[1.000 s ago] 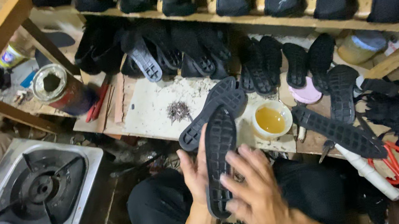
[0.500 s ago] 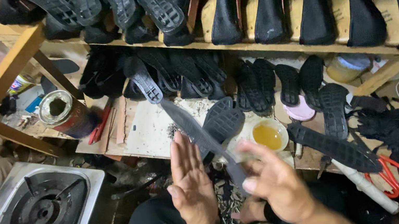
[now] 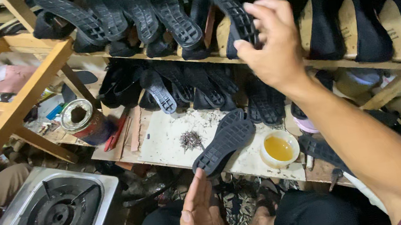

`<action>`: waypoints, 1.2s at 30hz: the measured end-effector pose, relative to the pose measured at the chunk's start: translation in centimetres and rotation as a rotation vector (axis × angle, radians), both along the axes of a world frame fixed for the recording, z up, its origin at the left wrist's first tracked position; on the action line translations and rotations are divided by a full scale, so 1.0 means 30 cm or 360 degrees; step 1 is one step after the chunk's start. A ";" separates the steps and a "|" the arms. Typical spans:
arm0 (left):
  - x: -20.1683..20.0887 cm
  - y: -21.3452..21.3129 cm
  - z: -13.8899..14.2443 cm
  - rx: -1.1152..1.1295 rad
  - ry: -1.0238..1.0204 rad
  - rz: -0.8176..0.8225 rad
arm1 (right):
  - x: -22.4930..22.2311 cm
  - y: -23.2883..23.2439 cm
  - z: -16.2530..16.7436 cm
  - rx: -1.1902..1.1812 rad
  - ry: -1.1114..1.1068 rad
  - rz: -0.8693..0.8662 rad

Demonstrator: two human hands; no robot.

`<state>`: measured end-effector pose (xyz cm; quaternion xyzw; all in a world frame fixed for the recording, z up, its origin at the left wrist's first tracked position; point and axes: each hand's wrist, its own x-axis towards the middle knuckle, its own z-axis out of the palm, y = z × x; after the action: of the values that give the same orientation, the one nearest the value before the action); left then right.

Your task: The person sits on the floor of a shoe workshop and applies yellow glue from a small bowl onto rubber shoe soles, spreading it over the sole surface by hand, then places the coated soles on a rack. The person repeats this for several soles one at a time.

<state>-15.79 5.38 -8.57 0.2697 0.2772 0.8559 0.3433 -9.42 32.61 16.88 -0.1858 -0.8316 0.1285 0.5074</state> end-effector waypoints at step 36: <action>-0.167 0.460 0.096 -0.1470 0.2697 0.0064 | 0.475 -0.169 -0.600 -0.0219 -0.1340 -0.0366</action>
<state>-20.79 19.17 -5.68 0.6315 0.7469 0.1895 0.0868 4.83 27.54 -1.11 -0.3467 -0.9292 0.0393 0.1218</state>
